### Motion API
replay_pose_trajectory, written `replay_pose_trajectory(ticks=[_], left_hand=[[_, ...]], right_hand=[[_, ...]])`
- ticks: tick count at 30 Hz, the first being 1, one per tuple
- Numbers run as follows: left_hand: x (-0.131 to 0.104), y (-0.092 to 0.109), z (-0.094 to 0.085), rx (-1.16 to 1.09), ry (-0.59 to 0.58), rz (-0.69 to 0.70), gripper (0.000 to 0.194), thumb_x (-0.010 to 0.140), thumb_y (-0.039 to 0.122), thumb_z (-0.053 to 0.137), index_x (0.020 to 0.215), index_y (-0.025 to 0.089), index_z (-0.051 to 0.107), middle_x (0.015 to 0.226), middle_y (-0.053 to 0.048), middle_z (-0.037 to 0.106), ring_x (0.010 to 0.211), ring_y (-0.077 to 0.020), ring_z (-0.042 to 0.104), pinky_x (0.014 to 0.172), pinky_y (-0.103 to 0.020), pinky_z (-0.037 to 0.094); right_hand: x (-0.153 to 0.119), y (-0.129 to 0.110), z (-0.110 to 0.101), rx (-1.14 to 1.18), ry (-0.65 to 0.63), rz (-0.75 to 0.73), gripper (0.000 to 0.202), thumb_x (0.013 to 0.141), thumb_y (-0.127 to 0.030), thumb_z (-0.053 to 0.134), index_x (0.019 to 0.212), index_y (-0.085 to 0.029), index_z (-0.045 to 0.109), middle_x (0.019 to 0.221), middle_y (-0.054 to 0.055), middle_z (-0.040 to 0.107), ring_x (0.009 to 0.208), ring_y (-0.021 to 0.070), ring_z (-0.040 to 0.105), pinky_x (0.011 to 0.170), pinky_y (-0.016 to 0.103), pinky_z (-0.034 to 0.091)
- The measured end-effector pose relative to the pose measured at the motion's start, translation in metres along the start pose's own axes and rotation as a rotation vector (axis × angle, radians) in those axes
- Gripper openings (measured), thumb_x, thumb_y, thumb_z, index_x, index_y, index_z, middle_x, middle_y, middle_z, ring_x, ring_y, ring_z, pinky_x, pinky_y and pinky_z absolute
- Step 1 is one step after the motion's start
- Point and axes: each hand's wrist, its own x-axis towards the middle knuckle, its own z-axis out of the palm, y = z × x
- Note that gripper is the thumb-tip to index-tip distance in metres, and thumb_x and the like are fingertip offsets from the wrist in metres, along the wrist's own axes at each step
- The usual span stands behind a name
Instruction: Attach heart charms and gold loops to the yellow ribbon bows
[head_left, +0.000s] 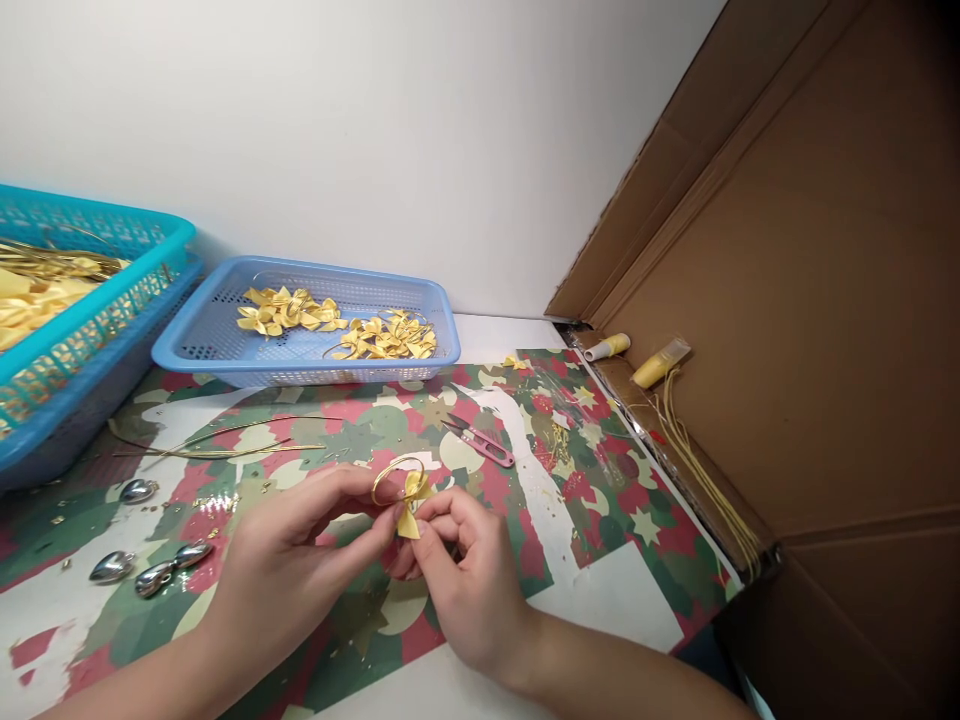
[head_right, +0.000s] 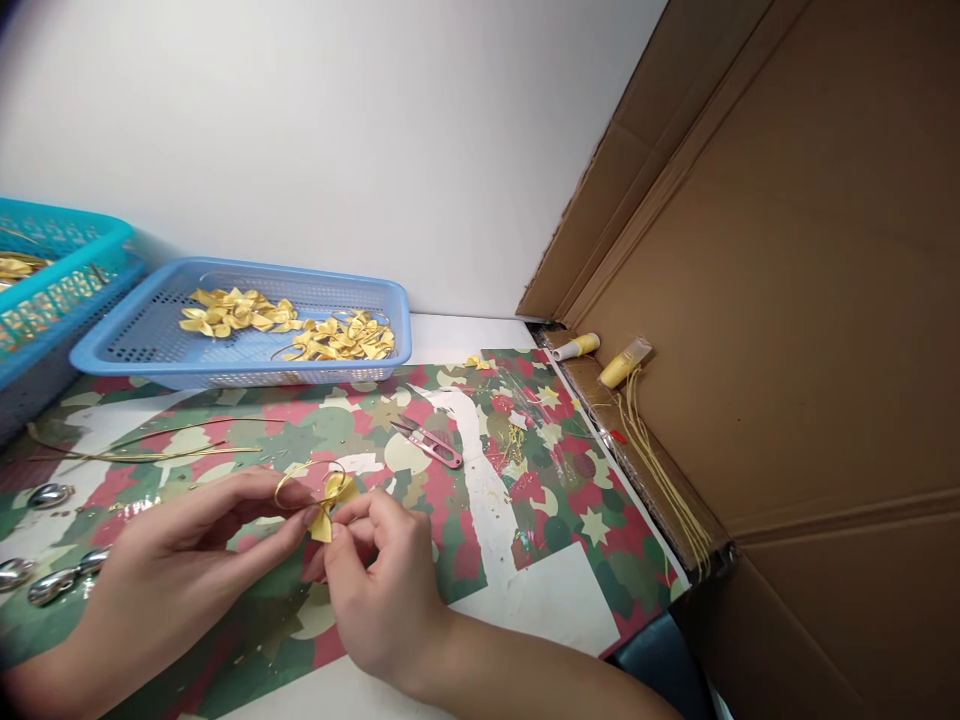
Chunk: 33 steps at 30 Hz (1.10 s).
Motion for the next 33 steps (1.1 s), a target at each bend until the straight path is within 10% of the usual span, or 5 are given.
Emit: replay_pose_trajectory(ticks=[8,17,33], left_hand=[[-0.003,0.002,0.003,-0.037,-0.001,0.052,0.008,0.074,0.024,0.071,0.080,0.026,0.068,0.073,0.003,0.072,0.066,-0.0167,0.068,0.063,-0.025,0.057],[0.006,0.024,0.005,-0.314,-0.194,-0.309,0.023,0.075,0.044,0.072,0.071,0.022,0.065,0.060,0.000,0.069,0.053,-0.0163,0.067,0.049,-0.021,0.057],[0.013,0.013,0.002,-0.402,-0.203,-0.409,0.019,0.074,0.043,0.075,0.077,0.025,0.078,0.079,-0.005,0.079,0.074,-0.0230,0.073,0.064,-0.028,0.062]], right_hand=[[-0.001,0.000,0.003,0.106,0.001,0.026,0.017,0.089,-0.036,0.054,0.083,-0.020,0.052,0.058,-0.002,0.059,0.054,0.0121,0.055,0.056,0.026,0.048],[0.002,-0.002,0.005,0.201,0.030,0.051,0.028,0.088,-0.047,0.060,0.085,-0.020,0.056,0.065,0.002,0.068,0.060,0.0152,0.067,0.060,0.028,0.060],[0.011,-0.010,-0.007,-0.212,0.224,-0.211,0.009,0.081,-0.018,0.063,0.074,-0.021,0.067,0.097,0.005,0.055,0.090,0.0180,0.058,0.076,0.030,0.050]])
